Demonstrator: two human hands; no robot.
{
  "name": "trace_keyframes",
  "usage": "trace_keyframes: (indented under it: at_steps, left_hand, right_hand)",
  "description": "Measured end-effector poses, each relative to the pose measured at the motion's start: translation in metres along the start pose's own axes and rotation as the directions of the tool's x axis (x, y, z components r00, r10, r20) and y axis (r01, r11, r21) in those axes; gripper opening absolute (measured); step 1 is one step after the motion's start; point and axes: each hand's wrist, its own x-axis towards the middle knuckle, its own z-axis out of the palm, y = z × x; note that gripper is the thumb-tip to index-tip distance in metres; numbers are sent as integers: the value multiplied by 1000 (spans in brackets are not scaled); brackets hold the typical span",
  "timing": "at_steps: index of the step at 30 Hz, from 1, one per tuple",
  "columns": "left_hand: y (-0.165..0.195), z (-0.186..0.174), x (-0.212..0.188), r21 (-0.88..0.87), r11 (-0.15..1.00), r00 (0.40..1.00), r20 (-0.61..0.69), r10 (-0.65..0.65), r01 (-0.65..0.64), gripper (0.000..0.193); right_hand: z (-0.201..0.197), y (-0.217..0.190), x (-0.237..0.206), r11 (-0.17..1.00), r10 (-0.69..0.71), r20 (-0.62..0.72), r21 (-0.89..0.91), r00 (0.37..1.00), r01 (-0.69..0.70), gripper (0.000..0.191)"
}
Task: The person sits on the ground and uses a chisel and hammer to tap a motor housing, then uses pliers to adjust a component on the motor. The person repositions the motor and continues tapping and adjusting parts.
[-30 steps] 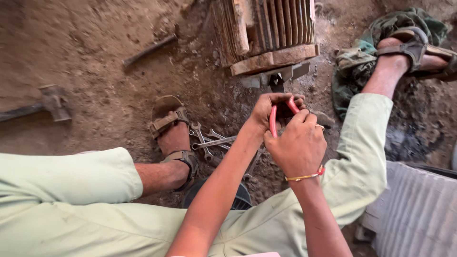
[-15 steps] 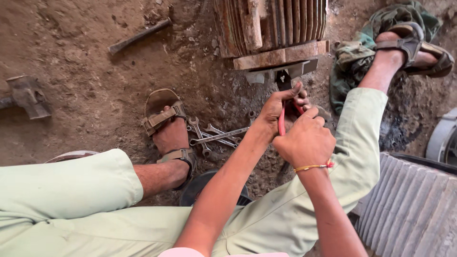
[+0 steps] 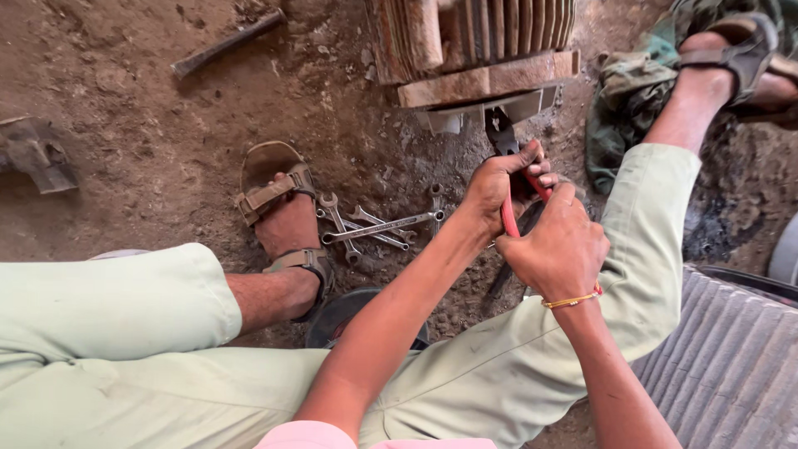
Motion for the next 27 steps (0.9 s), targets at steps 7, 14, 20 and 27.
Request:
trace_keyframes:
  at_steps: [7,14,20,27]
  left_hand:
    - [-12,-7,13,19,995,994,-57,98,-97,14]
    - [-24,-11,25,-106,984,989,-56,138,-144,15]
    - [-28,-10,28,117,958,947,-160,278,-261,9]
    - [-33,-9,36,224,918,912,-179,369,-328,9]
  right_hand:
    - [13,34,11,976,-171,-84,124,982,181,76]
    - [14,57,27,954,-237,-33,181,971,239,74]
    - [24,74,40,935,-279,2,228,960,271,74]
    - [43,99,55,905,-321,18,299,947,302,67]
